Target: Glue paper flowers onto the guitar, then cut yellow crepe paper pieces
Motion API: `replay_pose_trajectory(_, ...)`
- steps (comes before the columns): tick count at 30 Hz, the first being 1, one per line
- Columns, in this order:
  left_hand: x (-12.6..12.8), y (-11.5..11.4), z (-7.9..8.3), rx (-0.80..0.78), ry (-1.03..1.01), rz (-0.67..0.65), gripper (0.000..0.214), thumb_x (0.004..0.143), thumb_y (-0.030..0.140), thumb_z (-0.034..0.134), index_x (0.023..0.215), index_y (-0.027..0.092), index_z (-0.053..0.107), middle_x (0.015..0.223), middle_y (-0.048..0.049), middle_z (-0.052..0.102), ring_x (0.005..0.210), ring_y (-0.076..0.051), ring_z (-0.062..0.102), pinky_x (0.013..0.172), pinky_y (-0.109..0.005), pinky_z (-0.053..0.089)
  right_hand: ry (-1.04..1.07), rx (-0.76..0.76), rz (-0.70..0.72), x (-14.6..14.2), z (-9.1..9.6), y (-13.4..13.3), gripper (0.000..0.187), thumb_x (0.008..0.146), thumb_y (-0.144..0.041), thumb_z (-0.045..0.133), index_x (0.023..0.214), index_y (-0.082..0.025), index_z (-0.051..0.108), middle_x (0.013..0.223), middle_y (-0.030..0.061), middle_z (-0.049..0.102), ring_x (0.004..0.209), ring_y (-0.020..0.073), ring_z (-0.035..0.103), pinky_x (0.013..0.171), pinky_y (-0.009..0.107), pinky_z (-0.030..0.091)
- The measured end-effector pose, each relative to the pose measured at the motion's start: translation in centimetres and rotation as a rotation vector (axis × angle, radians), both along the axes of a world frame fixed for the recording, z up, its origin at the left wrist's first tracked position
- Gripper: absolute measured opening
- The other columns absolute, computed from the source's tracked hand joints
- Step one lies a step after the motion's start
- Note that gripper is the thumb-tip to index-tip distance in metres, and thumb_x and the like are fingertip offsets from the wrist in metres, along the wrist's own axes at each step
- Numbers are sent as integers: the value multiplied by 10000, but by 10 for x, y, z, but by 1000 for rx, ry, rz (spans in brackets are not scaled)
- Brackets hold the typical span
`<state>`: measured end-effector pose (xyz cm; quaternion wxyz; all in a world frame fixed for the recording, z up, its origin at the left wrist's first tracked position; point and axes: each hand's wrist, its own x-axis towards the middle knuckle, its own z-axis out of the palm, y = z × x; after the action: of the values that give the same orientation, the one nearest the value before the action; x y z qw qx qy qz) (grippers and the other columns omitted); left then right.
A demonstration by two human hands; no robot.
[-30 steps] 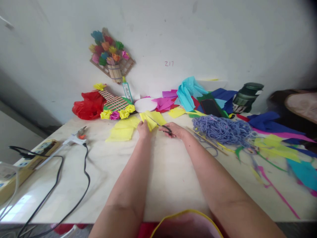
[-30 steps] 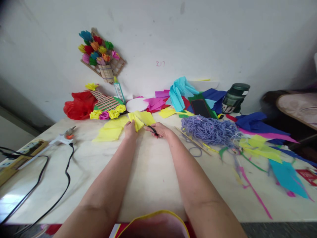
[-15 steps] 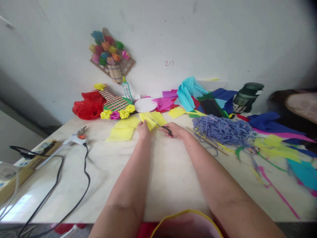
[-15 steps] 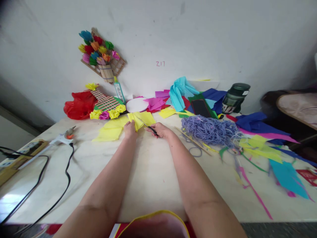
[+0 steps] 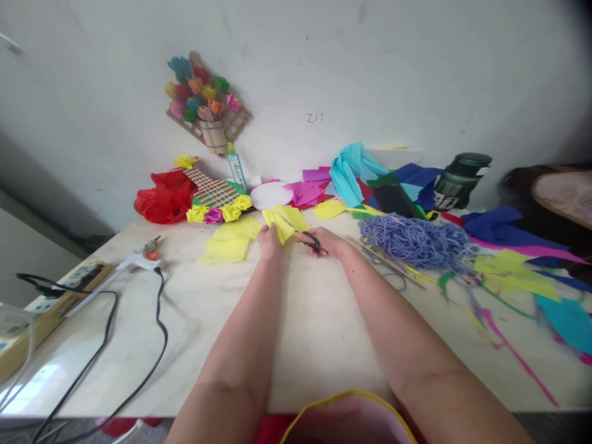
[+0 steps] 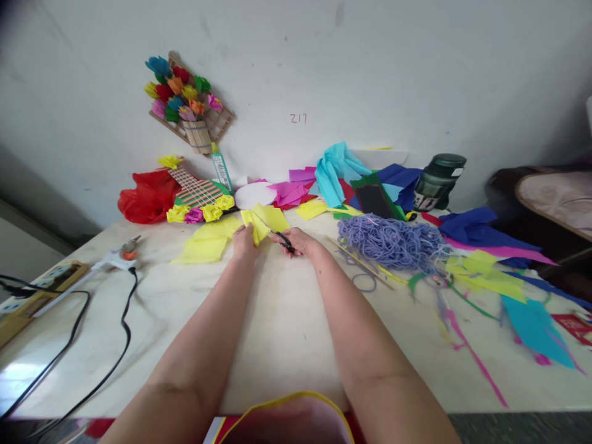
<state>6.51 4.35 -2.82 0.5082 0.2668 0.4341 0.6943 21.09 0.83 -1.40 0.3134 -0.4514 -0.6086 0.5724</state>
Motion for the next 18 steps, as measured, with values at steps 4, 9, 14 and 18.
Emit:
replay_pose_trajectory(4, 1, 0, 0, 1, 9, -30, 58, 699, 210, 532, 689, 175, 486, 645, -22, 528, 581, -149, 548, 620, -299, 442, 0, 1, -8, 0, 2, -1, 381, 714, -489, 577, 786, -115, 551, 431, -36, 503, 305, 51, 422, 247, 164, 183)
replay_pose_trajectory(9, 2, 1, -3, 22, -1, -36, 29, 701, 194, 511, 690, 172, 497, 624, -21, 532, 565, -146, 543, 602, -291, 448, -12, 12, -13, 0, 1, -1, 395, 709, -506, 570, 782, -119, 545, 436, -32, 501, 309, 50, 423, 251, 162, 186)
replay_pose_trajectory(14, 1, 2, -5, 29, 15, -45, 30, 705, 197, 510, 705, 167, 508, 645, -30, 548, 569, -150, 549, 610, -301, 450, -11, 3, -16, -1, 1, -1, 376, 702, -498, 581, 759, -130, 531, 430, -44, 487, 305, 45, 406, 258, 162, 187)
replay_pose_trajectory(18, 1, 3, -5, 13, 25, -29, 31, 715, 192, 504, 695, 169, 504, 629, -24, 542, 569, -146, 550, 608, -293, 453, -16, 2, -32, -1, 2, -1, 368, 696, -490, 588, 752, -131, 533, 419, -53, 472, 302, 40, 390, 262, 162, 183)
